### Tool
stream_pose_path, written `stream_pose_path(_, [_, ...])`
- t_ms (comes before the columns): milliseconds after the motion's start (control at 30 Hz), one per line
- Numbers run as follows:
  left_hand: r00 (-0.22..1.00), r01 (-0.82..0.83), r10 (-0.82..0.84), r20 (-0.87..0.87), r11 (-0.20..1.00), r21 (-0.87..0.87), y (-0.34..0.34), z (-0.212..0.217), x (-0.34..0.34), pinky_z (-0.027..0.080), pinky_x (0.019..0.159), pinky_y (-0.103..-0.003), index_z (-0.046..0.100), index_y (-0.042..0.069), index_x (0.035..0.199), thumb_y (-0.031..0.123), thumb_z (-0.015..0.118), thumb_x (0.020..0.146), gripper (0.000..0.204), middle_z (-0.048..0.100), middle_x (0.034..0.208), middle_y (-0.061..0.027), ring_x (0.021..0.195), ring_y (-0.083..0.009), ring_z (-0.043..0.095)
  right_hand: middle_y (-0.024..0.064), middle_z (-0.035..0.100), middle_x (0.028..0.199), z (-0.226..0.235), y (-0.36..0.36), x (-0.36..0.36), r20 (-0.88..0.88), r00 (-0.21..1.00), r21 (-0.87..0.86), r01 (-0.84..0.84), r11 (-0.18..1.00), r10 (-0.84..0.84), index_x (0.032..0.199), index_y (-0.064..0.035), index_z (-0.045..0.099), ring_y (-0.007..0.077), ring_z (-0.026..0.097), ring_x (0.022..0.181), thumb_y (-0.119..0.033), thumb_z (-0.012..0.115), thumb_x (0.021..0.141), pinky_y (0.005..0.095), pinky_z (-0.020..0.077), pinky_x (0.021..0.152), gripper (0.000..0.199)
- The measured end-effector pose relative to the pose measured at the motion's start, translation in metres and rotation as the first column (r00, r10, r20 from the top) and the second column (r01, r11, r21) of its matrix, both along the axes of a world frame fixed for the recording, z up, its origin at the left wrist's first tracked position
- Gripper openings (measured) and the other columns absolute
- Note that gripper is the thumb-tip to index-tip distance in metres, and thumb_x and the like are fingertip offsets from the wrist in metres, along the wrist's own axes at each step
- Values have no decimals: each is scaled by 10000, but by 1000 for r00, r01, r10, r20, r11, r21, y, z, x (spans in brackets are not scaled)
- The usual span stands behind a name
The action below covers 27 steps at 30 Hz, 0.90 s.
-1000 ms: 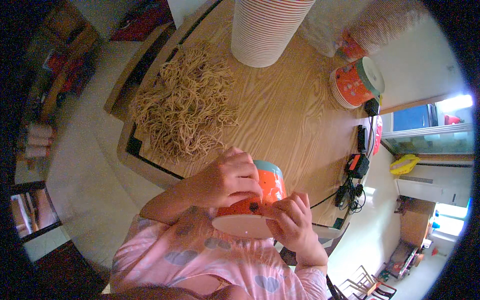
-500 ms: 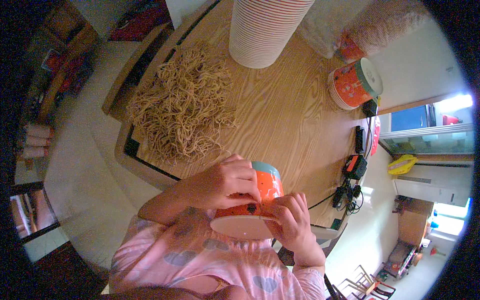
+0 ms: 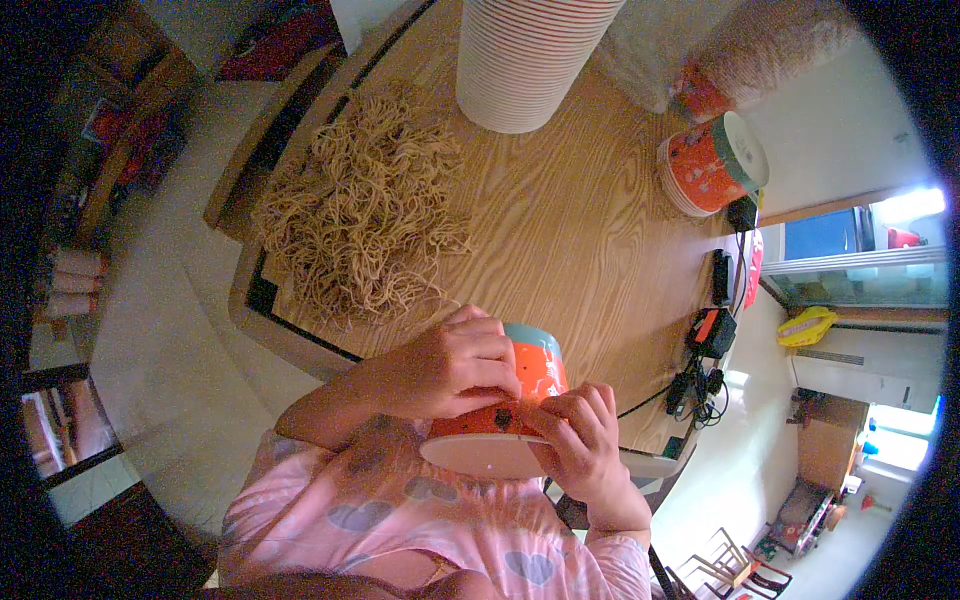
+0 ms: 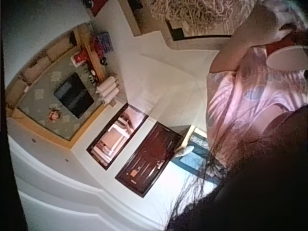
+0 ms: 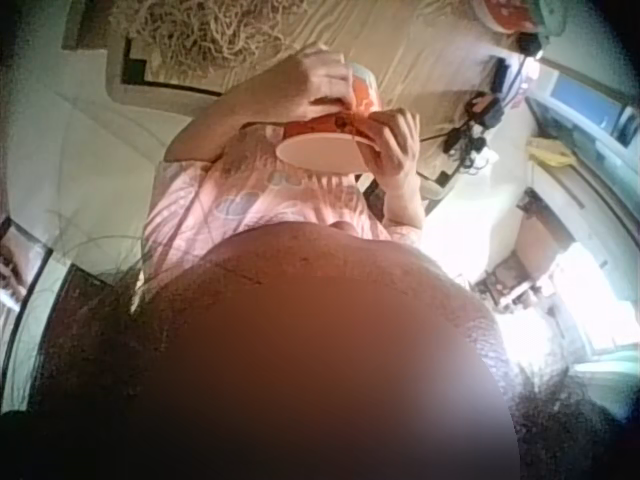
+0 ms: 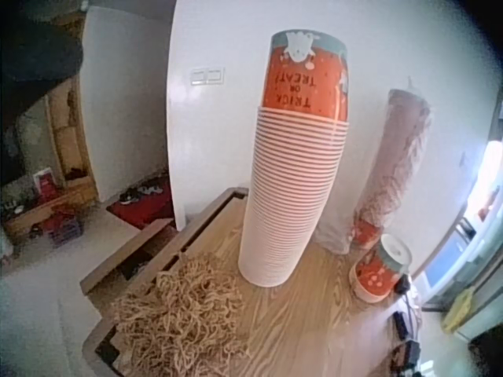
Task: Thread a thin elastic band through a hole in a paper bowl and tie it securely.
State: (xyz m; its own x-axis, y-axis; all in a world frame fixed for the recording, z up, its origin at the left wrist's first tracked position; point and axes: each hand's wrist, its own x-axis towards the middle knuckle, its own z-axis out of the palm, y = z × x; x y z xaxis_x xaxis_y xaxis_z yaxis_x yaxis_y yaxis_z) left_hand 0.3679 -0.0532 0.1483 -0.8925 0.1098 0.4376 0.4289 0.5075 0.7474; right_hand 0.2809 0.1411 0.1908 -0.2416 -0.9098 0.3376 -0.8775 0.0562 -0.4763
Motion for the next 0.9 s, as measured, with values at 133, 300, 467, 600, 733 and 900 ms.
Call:
stream_pose_path(133, [999, -25, 24, -27, 999, -35, -1, 2, 0, 380, 831, -375, 613, 124, 802, 136, 696, 700, 132, 541, 800, -11, 828, -201, 533, 30, 545, 811, 0, 0, -1, 0, 1000, -3, -9, 1000, 9, 900, -82, 624, 208, 530, 704, -115, 700, 609, 364, 390, 666, 302])
stream_pose_path(300, [997, -68, 66, -33, 996, -63, -4, 3, 1, 377, 825, -373, 605, 124, 813, 137, 698, 697, 149, 549, 809, -10, 837, -197, 537, 28, 554, 808, -1, 1, -1, -55, 997, -54, -53, 997, 50, 846, -82, 622, 203, 536, 696, -69, 708, 593, 357, 392, 654, 268])
stream_pose_path(467, [999, 3, -3, 42, 1000, -3, -8, 3, 1, 380, 816, -369, 606, 121, 845, 133, 695, 703, 168, 560, 829, -17, 851, -204, 542, 49, 543, 732, 0, -1, 0, 16, 1000, -61, 3, 998, -2, 755, -78, 585, 229, 535, 650, -63, 705, 623, 368, 414, 629, 179])
stream_pose_path(600, [997, 63, -70, 44, 988, 137, -3, 5, 0, 383, 803, -365, 617, 116, 866, 140, 697, 711, 177, 564, 828, -20, 851, -209, 543, 52, 543, 735, 0, -1, -1, 34, 999, -55, 22, 998, -20, 758, -80, 591, 229, 533, 644, -58, 706, 627, 368, 421, 631, 176])
stream_pose_path(733, [994, 105, -106, 3, 984, 143, -5, 3, -2, 383, 776, -373, 622, 112, 821, 160, 707, 707, 150, 563, 809, -18, 831, -213, 539, 50, 549, 764, -2, 0, -2, 32, 999, -77, 2, 997, 0, 794, -67, 605, 225, 533, 662, -40, 702, 611, 349, 418, 606, 208])
stream_pose_path(900, [995, -11, 1, 98, 994, 108, 7, 9, -2, 383, 742, -369, 617, 112, 771, 160, 713, 697, 131, 561, 767, -22, 790, -217, 539, 51, 558, 795, 0, 0, -1, 48, 997, -91, -48, 995, 52, 831, -48, 619, 225, 532, 674, -29, 697, 596, 337, 418, 578, 249])
